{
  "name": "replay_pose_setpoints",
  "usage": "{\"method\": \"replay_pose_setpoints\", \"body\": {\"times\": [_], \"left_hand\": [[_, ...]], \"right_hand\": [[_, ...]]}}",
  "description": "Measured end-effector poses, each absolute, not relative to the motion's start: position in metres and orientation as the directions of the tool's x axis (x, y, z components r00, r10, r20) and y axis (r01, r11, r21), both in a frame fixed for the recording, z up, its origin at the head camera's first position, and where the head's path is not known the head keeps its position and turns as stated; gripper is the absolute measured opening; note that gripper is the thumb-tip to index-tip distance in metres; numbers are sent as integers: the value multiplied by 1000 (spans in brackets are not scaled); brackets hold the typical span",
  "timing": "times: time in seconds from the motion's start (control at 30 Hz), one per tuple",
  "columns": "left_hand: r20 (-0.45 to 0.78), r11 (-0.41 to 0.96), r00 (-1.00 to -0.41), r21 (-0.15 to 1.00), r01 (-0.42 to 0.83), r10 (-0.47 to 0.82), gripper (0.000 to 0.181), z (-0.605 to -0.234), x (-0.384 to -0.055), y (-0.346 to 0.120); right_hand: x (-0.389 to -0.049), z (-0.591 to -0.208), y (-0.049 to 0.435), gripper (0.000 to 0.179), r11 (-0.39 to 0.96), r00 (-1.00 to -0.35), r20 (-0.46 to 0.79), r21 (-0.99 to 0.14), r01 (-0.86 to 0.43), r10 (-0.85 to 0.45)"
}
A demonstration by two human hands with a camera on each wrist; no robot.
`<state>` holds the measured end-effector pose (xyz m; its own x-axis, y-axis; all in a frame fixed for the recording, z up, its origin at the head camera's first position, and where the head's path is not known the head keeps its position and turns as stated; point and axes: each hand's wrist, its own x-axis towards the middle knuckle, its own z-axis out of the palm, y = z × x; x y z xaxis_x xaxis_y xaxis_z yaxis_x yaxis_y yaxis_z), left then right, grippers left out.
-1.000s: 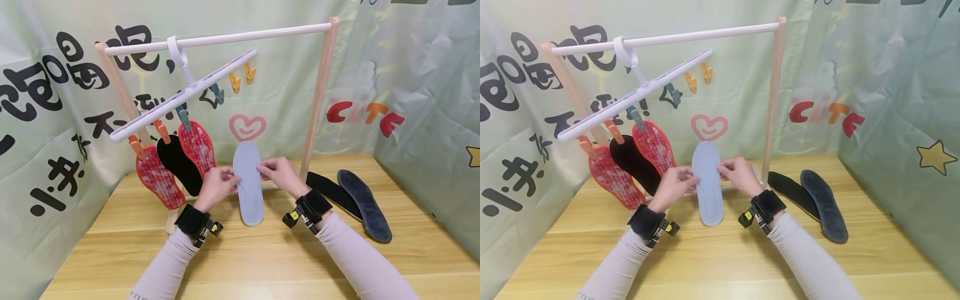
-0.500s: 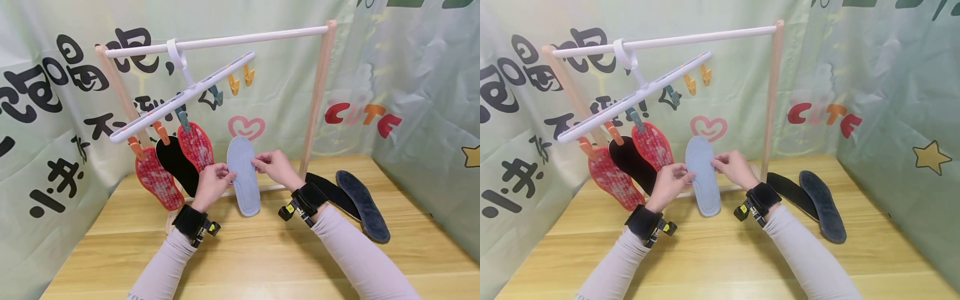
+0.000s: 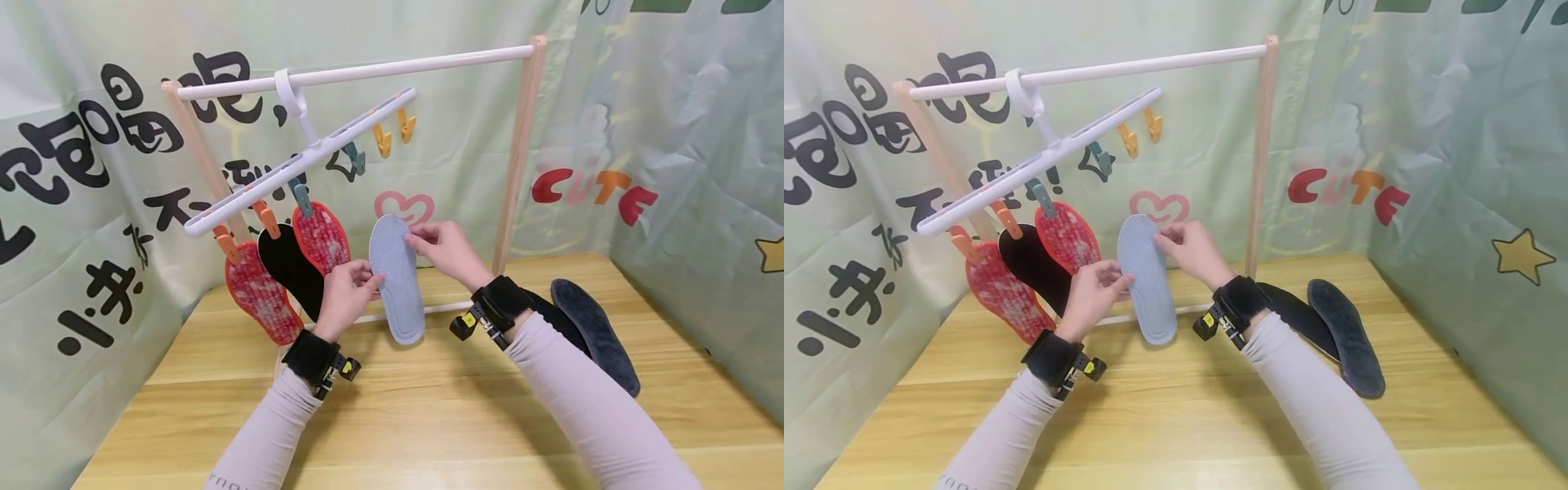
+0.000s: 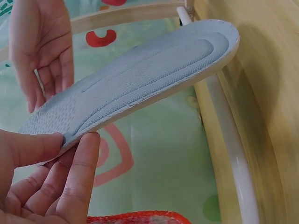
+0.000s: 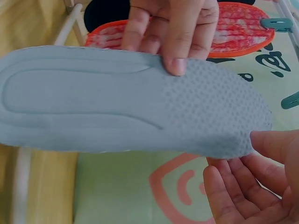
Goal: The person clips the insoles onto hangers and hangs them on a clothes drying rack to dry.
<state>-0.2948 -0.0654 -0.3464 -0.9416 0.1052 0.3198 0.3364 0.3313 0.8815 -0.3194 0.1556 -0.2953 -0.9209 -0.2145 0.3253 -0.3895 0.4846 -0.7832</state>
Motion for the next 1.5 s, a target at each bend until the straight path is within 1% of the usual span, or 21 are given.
{"method": "replay_pose_setpoints", "body": {"times": [0.3,0.53,0.8,1.0,1.33,1.5], "left_hand": [[328,361,-941,871,334,78,11,-342,-295,-66],[365,371,-927,852,370,85,10,-337,-297,-66],[381,363,-920,848,386,89,10,-332,-300,-65],[390,361,-918,847,390,77,10,-331,-301,-65],[388,382,-919,840,385,72,9,-330,-300,-71],[400,383,-914,835,396,73,8,-330,-301,-74]], "right_hand": [[-325,-271,148,39,468,-915,334,-787,-403,-227],[-331,-253,144,42,442,-904,359,-789,-427,-233],[-332,-230,129,53,466,-886,390,-754,-463,-250],[-334,-215,113,61,459,-873,416,-743,-487,-253],[-332,-202,95,67,380,-850,458,-761,-526,-259],[-334,-200,89,68,370,-845,471,-761,-534,-253]]}}
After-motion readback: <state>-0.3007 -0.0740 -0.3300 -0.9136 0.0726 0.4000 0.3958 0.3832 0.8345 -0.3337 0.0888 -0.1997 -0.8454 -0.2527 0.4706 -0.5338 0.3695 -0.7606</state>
